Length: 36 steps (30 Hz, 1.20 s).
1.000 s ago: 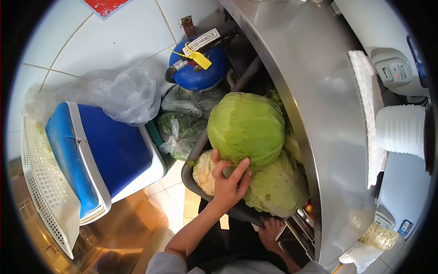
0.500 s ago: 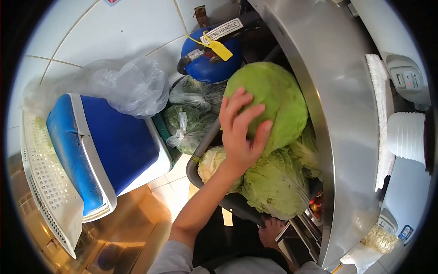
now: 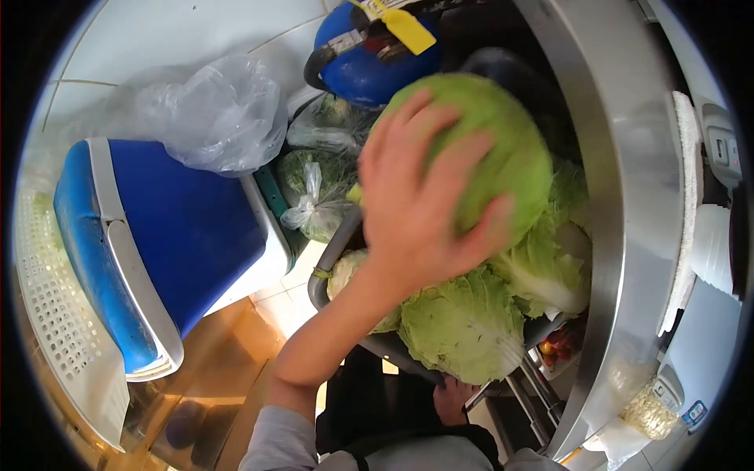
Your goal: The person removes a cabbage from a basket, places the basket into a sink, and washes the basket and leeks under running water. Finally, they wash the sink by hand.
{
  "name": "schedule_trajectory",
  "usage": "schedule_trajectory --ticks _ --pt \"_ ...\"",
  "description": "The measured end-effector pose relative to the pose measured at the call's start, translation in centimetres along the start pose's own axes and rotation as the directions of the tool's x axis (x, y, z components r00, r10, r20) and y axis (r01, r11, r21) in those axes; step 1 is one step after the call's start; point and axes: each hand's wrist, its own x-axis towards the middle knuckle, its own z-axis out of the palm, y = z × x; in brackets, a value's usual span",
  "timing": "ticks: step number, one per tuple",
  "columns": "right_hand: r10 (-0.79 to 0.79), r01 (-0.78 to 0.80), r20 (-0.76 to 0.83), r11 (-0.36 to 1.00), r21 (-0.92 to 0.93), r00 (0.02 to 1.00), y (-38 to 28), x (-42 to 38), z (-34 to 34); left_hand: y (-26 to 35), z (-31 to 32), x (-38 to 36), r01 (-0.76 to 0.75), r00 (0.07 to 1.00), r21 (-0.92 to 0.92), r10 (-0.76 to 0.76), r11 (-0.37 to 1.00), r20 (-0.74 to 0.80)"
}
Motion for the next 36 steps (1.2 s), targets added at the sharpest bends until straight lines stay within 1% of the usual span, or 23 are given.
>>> schedule_trajectory --ticks 2,3,5,6,8,9,11,12,13,14,15,17,18,20,21,23,24,26,29,31,32,34,36 --pt "0.005 -0.002 0.036 0.998 -0.068 0.999 -1.1 1.8 -1.4 0.0 1.9 3.0 -0.047 0.999 -0.11 0.044 0.993 -0.032" --pt "0.003 -0.002 0.029 0.998 -0.064 1.0 -1.3 1.9 -1.8 0.2 2.8 3.7 -0.055 0.998 -0.108 0.052 0.993 -0.033" --pt "-0.007 0.006 0.031 0.999 0.049 0.999 -1.0 2.4 -2.8 0.8 4.0 5.2 -0.029 0.999 -0.484 0.008 0.875 -0.044" --pt "-0.012 0.011 0.025 0.999 0.046 1.0 -1.1 2.6 -3.3 0.9 4.1 5.9 -0.035 0.999 -0.483 0.012 0.875 -0.052" --pt "0.113 -0.12 0.111 0.991 0.054 0.987 -1.4 2.9 -3.9 0.9 4.4 7.0 0.034 0.998 -0.531 -0.054 0.847 -0.023" --pt "0.119 -0.125 0.11 0.991 0.051 0.987 -1.2 2.8 -3.9 1.0 5.1 7.3 0.035 0.998 -0.536 -0.055 0.844 -0.021" --pt "0.105 -0.124 0.199 0.988 0.087 0.974 -0.2 2.2 -3.8 1.3 5.7 7.5 -0.134 0.979 -0.26 0.087 0.956 -0.185" --pt "0.101 -0.121 0.206 0.989 0.085 0.973 -0.1 2.2 -3.6 1.1 5.2 7.1 -0.128 0.979 -0.256 0.081 0.958 -0.185" --pt "0.047 -0.06 0.151 0.995 0.082 0.987 0.1 2.4 -3.4 1.0 4.4 6.3 0.0 0.986 0.008 0.001 1.0 -0.166" --pt "-0.008 0.001 0.093 0.997 0.075 0.996 0.3 2.8 -3.4 0.8 3.1 5.2 0.112 0.985 0.143 -0.091 0.983 -0.147" --pt "-0.014 0.007 0.091 0.997 0.072 0.996 0.3 3.4 -3.7 0.6 1.9 4.1 0.21 0.975 0.282 -0.181 0.936 -0.125" --pt "0.013 -0.019 0.122 0.999 0.045 0.992 -0.6 3.9 -4.5 0.2 -0.2 0.2 0.253 0.964 -0.049 -0.256 0.966 -0.074" --pt "0.024 -0.03 0.123 0.998 0.052 0.992 -0.9 3.9 -4.1 -0.4 -0.6 -1.0 0.249 0.966 -0.05 -0.251 0.967 -0.061" --pt "0.057 -0.061 0.14 0.998 0.022 0.988 -0.8 3.4 -4.3 -0.8 -1.2 -3.2 0.219 0.961 -0.247 -0.253 0.944 -0.114" --pt "0.053 -0.056 0.137 0.998 0.019 0.989 -0.6 3.2 -4.3 -1.0 -1.3 -3.8 0.217 0.96 -0.247 -0.252 0.944 -0.12" --pt "0.052 -0.067 0.124 0.991 0.114 0.991 -0.5 3.5 -4.2 -1.3 -1.4 -4.0 0.173 0.978 -0.25 -0.196 0.953 -0.074" --pt "0.049 -0.062 0.107 0.991 0.121 0.993 -0.4 3.6 -4.5 -1.3 -1.5 -4.1 0.154 0.981 -0.249 -0.179 0.956 -0.081" --pt "0.011 -0.031 0.153 0.992 0.126 0.988 -0.1 3.8 -5.3 -0.8 -1.7 -4.4 0.136 0.989 -0.159 -0.143 0.978 -0.03" --pt "-0.058 0.042 0.111 0.989 0.139 0.992 0.5 4.5 -6.0 0.2 -1.5 -2.8 0.112 0.993 -0.153 -0.116 0.982 -0.013" --pt "-0.063 0.049 0.097 0.988 0.145 0.993 0.3 4.7 -6.7 0.6 -1.1 -1.7 0.125 0.992 -0.138 -0.12 0.982 0.045" --pt "-0.059 0.045 0.091 0.987 0.153 0.994 0.2 4.8 -7.1 1.0 -0.9 -1.1 0.115 0.993 -0.137 -0.11 0.984 0.04" --pt "-0.086 0.076 0.075 0.99 0.122 0.993 0.4 5.2 -7.6 1.1 -0.1 0.8 0.082 0.995 -0.142 -0.073 0.987 0.068" --pt "-0.115 0.109 0.077 0.991 0.079 0.99 1.0 5.2 -7.7 0.8 1.4 1.2 0.084 0.996 -0.185 -0.08 0.979 0.027"
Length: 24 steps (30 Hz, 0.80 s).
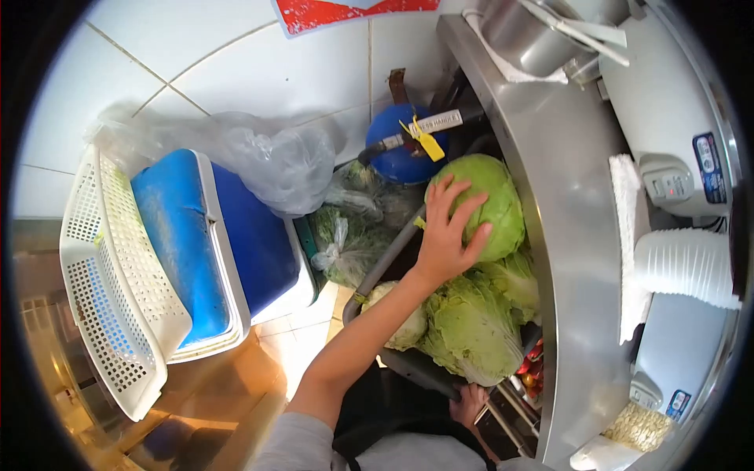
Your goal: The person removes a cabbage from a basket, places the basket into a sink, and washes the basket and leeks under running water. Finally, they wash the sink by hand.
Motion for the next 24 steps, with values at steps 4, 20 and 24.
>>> schedule_trajectory --ticks 4,20,24 --pt "0.04 -0.033 -0.122 0.998 0.055 0.992 0.3 1.6 0.3 -1.9 1.6 -1.2 0.037 0.997 -0.108 -0.045 0.993 -0.065" --pt "0.177 -0.154 0.046 0.937 -0.314 0.983 6.2 8.9 -4.9 -2.8 8.2 -2.3 0.052 0.998 -0.128 -0.054 0.99 -0.011" --pt "0.189 -0.216 -0.125 0.943 -0.252 0.974 8.1 10.6 -4.8 -3.6 9.6 -0.6 0.032 0.999 -0.093 -0.029 0.995 0.04"
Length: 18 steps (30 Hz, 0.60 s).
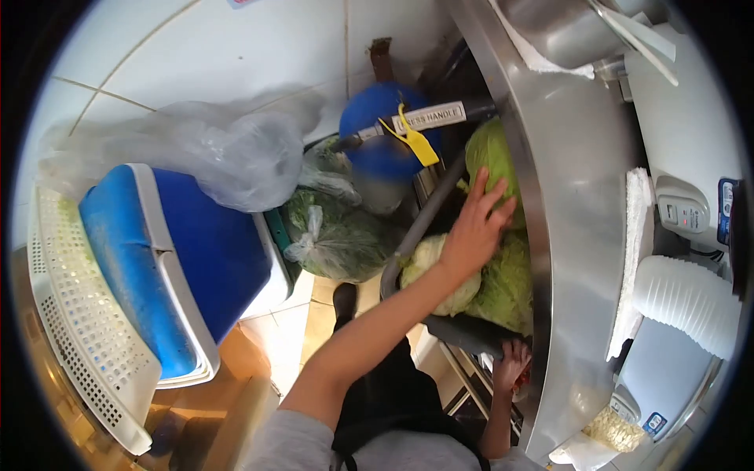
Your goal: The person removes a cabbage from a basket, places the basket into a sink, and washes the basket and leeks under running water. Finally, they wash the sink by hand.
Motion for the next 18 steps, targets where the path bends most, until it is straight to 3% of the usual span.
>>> schedule_trajectory --ticks 2,4,5,7,8,10,12,13,16,18 --pt "0.043 -0.043 -0.052 0.999 -0.005 0.998 -0.4 1.1 -0.1 -0.7 -0.2 1.8 0.018 0.993 0.046 -0.023 0.999 0.115" --pt "0.11 -0.107 -0.082 0.993 0.04 0.991 -0.6 2.3 0.4 -0.9 -0.6 3.4 -0.044 0.944 0.292 -0.056 0.955 0.326" --pt "0.131 -0.126 -0.086 0.99 0.065 0.988 -0.9 3.2 0.5 -0.5 -0.9 3.6 -0.04 0.941 0.294 -0.063 0.955 0.333" --pt "0.142 -0.136 -0.113 0.989 0.064 0.983 -1.7 5.2 0.1 0.4 -1.4 3.6 0.104 0.962 0.352 -0.184 0.93 0.202" --pt "0.151 -0.15 -0.141 0.989 0.02 0.978 -1.3 5.6 0.9 1.3 -1.8 2.8 0.102 0.957 0.354 -0.189 0.93 0.219" --pt "0.175 -0.196 -0.209 0.977 -0.085 0.962 0.5 6.8 3.2 3.8 -3.7 0.1 0.322 0.931 0.101 -0.334 0.941 0.144" --pt "0.161 -0.178 -0.224 0.982 -0.06 0.961 2.1 9.3 4.4 4.9 -5.4 -4.2 0.358 0.898 0.03 -0.353 0.933 0.262" --pt "0.185 -0.183 -0.22 0.983 0.031 0.958 3.9 10.4 5.4 5.3 -6.5 -6.4 0.416 0.852 0.052 -0.409 0.908 0.327" --pt "0.142 -0.126 -0.272 0.989 0.076 0.952 7.0 14.1 7.3 5.6 -9.8 -13.1 0.573 0.682 0.164 -0.578 0.803 0.448" --pt "-0.129 -0.063 -0.478 0.929 -0.365 0.869 7.8 16.0 8.7 5.4 -11.8 -16.7 0.623 0.614 0.254 -0.664 0.74 0.428"
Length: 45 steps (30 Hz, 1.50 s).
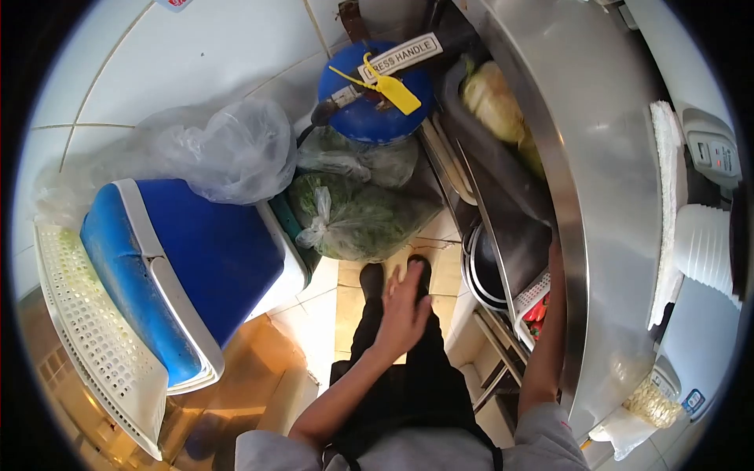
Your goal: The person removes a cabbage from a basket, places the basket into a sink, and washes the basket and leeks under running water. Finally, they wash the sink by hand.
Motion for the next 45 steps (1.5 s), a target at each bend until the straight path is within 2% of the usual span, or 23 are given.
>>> schedule_trajectory --ticks 1,2,4,5,8,11,14,17,22,24,25,27,28,30,33,35,37,38,40,42,43,44,45 --pt "0.0 0.0 0.009 1.0 0.0 1.0 -0.7 1.4 0.7 -1.1 -0.2 -1.3 0.047 0.999 0.022 -0.048 0.999 0.011" --pt "0.082 -0.071 -0.165 0.995 0.07 0.983 -2.0 3.4 1.3 -2.1 -0.5 -2.4 0.094 0.995 0.048 -0.095 0.994 0.017" --pt "0.191 -0.132 -0.216 0.956 0.262 0.958 -5.9 7.0 -2.9 -3.6 -1.4 -4.5 0.173 0.984 0.109 -0.177 0.979 0.033" --pt "0.195 -0.143 -0.108 0.919 0.368 0.975 -7.8 9.2 -6.2 -4.5 -1.7 -5.6 0.228 0.971 0.118 -0.235 0.966 0.048" --pt "0.297 -0.32 0.12 0.858 0.401 0.947 -10.4 11.9 -2.1 -7.2 -2.1 -9.5 0.327 0.939 0.151 -0.338 0.933 0.056" --pt "0.445 -0.467 0.168 0.742 0.481 0.88 -12.4 15.6 -3.7 -9.2 -2.7 -13.0 0.399 0.908 0.181 -0.414 0.899 0.057" --pt "0.337 -0.29 0.045 0.724 0.627 0.94 -11.1 15.9 -2.5 -11.2 -3.4 -15.4 0.395 0.913 0.23 -0.408 0.89 0.013" --pt "0.38 -0.079 -0.212 0.622 0.779 0.901 -11.7 16.3 -2.4 -12.8 -3.6 -18.3 0.465 0.883 0.17 -0.469 0.869 -0.017" --pt "0.425 -0.427 0.155 0.676 0.6 0.892 -13.2 15.7 -6.9 -15.4 -4.3 -23.8 0.61 0.791 0.026 -0.607 0.792 -0.082" --pt "0.27 -0.172 -0.174 0.884 0.434 0.947 -16.4 12.0 -10.7 -16.7 -3.9 -26.6 0.669 0.741 0.012 -0.665 0.743 -0.099" --pt "0.192 0.002 -0.242 0.78 0.625 0.951 -18.9 9.7 -11.3 -17.6 -3.5 -28.2 0.685 0.723 -0.003 -0.68 0.729 -0.121" --pt "-0.18 0.13 -0.039 0.524 0.842 0.983 -24.4 4.3 -12.4 -18.4 -2.3 -30.6 0.745 0.654 -0.06 -0.745 0.665 -0.13" --pt "-0.325 0.171 -0.001 0.493 0.853 0.946 -27.2 1.3 -12.0 -18.0 -1.9 -31.6 0.769 0.628 -0.042 -0.766 0.638 -0.138" --pt "-0.446 0.145 0.12 0.515 0.845 0.887 -31.8 -3.4 -12.2 -17.6 -0.7 -33.8 0.788 0.601 -0.079 -0.791 0.611 -0.117" --pt "-0.595 0.232 0.046 0.382 0.894 0.802 -34.9 -7.1 -13.9 -16.7 0.6 -37.9 0.782 0.565 -0.19 -0.804 0.594 -0.187" --pt "-0.632 0.18 0.055 0.301 0.936 0.773 -34.8 -9.3 -16.9 -16.5 1.9 -42.2 0.758 0.517 -0.293 -0.81 0.583 -0.276" --pt "-0.628 0.115 0.128 0.331 0.937 0.768 -33.6 -12.4 -21.4 -15.2 2.6 -45.3 0.727 0.454 -0.383 -0.818 0.569 -0.353" --pt "-0.703 0.017 0.21 0.301 0.953 0.679 -32.6 -12.7 -25.4 -14.3 3.0 -46.9 0.736 0.422 -0.395 -0.828 0.55 -0.368" --pt "-0.718 -0.011 -0.049 -0.078 0.997 0.695 -31.4 -13.8 -33.8 -13.1 4.0 -49.7 0.75 0.297 -0.504 -0.899 0.428 -0.322" --pt "-0.744 -0.167 -0.213 -0.401 0.901 0.634 -30.1 -13.6 -45.1 -11.7 5.3 -52.0 0.726 0.192 -0.563 -0.903 0.394 -0.384" --pt "-0.769 -0.236 -0.314 -0.509 0.828 0.558 -28.8 -13.1 -50.9 -10.6 6.3 -53.5 0.713 0.164 -0.586 -0.903 0.386 -0.396" --pt "-0.75 -0.284 -0.45 -0.622 0.73 0.485 -27.3 -12.8 -56.5 -9.7 6.6 -54.5 0.701 0.21 -0.531 -0.85 0.475 -0.483" --pt "-0.619 -0.253 -0.615 -0.775 0.579 0.489 -26.1 -13.4 -61.7 -8.5 6.7 -55.2 0.689 0.253 -0.465 -0.786 0.556 -0.565"
